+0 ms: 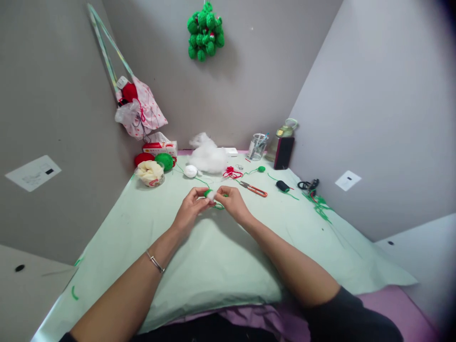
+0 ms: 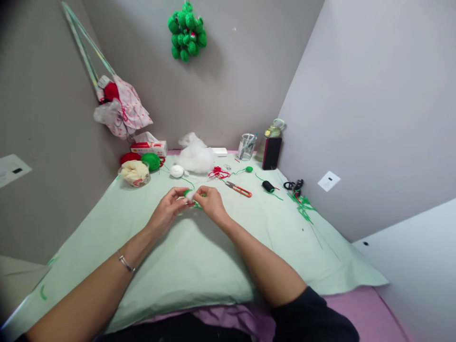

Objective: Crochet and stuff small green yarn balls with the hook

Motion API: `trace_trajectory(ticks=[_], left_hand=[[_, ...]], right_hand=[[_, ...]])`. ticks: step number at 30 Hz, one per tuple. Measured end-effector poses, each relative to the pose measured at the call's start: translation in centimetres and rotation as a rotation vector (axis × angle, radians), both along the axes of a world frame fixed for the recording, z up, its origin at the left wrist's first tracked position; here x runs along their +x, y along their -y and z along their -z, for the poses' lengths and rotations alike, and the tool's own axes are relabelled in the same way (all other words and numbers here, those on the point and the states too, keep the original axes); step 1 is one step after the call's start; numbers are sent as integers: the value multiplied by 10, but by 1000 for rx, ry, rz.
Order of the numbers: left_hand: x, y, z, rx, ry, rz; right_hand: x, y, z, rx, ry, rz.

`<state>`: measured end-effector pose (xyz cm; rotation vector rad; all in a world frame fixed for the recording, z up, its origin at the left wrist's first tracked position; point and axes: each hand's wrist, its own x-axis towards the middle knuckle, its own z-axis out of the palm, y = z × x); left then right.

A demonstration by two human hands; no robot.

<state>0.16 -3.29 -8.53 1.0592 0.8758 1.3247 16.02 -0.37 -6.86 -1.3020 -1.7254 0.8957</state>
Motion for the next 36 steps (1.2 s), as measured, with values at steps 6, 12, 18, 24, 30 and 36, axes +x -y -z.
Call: trace_trajectory(ticks=[6,12,18,24,30,36], left_hand=[[-1,-5,11,-27,-59,-51],[-3,-10,17,-41,-125,-108],[-2,-8,11,9,-132,-110],[-5,0,1,41,-93,-42],[-7,-5,6,35,-152,-45],[-1,-6,12,98,-211,-151]], right_hand=[[-7,10,-1,9,-58,-68],[-10,19,-6,40,-28,-131],[-9,9,-2,13,-35,-106],[-7,14,-5,50,35,-38],[-6,26,-10,95,134,-70],[-13,28,-8,60,92,-133]])
